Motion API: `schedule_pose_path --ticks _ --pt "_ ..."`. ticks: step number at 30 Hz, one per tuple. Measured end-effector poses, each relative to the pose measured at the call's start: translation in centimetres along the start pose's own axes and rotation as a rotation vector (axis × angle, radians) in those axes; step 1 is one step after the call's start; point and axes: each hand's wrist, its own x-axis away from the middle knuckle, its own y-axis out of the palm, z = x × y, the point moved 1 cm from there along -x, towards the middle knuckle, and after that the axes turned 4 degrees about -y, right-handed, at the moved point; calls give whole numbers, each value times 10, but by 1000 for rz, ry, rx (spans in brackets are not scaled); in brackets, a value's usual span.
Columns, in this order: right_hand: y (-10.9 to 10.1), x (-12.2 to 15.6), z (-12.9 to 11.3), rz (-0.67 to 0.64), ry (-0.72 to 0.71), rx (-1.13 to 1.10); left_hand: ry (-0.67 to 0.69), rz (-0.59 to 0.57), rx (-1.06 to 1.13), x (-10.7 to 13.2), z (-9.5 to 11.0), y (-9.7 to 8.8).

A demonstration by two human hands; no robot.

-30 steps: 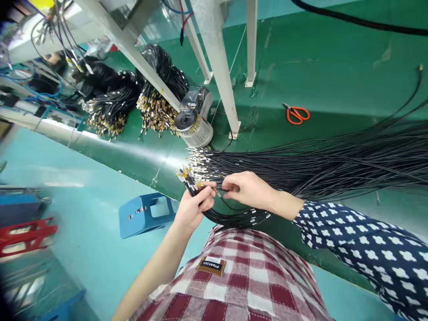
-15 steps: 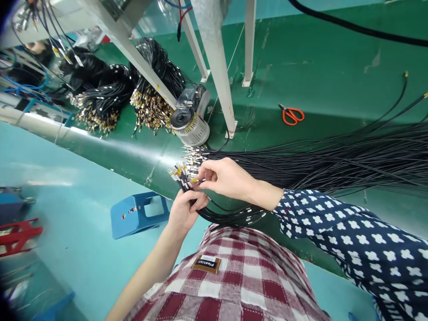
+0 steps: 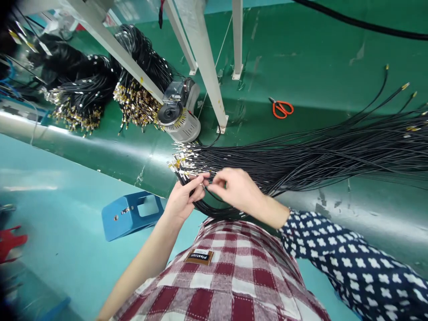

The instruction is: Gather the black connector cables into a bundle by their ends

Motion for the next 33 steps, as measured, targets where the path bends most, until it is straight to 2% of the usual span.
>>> schedule_pose_path --ticks 3,5,7,9,10,13,18,24,30,33 --pt "24 24 9 -80 59 158 -8 11 -8 -2 3 0" --pt "31 32 11 -122 62 125 -22 38 -10 -2 4 0" --pt "28 36 12 -236 16 -6 -43 77 -13 -2 4 -2" --pt "15 37 11 -316 -23 -169 -43 89 -21 -2 4 -3" --pt "8 36 11 -308 -16 -241 -27 79 -27 -2 4 -3" --pt "-12 29 7 -177 70 -429 31 -2 -60 1 5 2" --pt "-14 14 1 -150 131 -652 61 -80 -98 10 9 16" --pt "-12 14 3 -136 190 -614 69 -75 -113 13 6 18" --pt "-4 15 9 -33 270 -674 -1 -111 -122 10 4 20" --pt "-3 17 12 23 249 -478 27 -101 -104 9 4 23"
